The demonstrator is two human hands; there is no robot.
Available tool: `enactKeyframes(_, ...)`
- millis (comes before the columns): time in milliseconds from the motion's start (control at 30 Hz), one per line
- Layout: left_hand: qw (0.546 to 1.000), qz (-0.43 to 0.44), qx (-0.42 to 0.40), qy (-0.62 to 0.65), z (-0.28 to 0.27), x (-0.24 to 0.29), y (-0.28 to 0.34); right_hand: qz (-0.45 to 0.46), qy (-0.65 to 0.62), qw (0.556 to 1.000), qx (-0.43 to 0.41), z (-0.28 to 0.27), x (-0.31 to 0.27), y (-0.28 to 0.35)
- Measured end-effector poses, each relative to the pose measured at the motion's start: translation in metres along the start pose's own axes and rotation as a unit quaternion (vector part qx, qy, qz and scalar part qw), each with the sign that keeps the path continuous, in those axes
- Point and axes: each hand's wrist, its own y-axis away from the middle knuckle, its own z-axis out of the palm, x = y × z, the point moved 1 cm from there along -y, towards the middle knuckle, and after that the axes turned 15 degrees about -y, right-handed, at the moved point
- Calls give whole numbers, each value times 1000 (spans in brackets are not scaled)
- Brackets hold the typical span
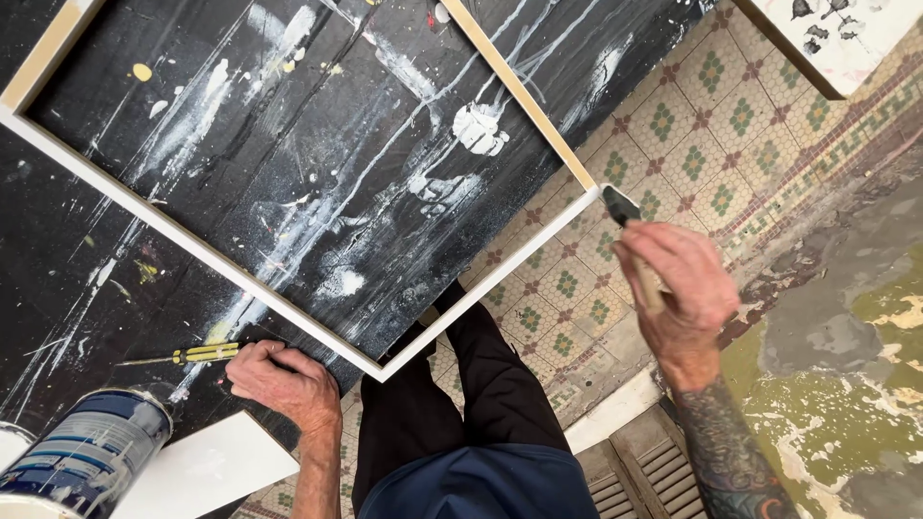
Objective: Painting the edges of a wooden picture frame with white paint using a foam brush
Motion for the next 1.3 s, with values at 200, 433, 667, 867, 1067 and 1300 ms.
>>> enactKeyframes(200,1000,6,24,-16,32,-42,23,22,-146,987,-65,90,-81,67)
enactKeyframes(433,999,-18,4,32,8,-25,11,170,-232,958,-17,76,-92,56)
enactKeyframes(667,980,-45,-90,173,-52,-15,11,118,-101,984,91,34,-73,33)
enactKeyframes(867,955,47,-197,217,-85,-29,101,-17,-13,999,-47,49,-86,35)
enactKeyframes(1067,905,60,-360,217,-98,-52,163,-30,-8,997,-64,55,-87,30)
enactKeyframes(1300,801,-13,-589,105,-72,-97,211,-22,7,999,-48,50,-101,15)
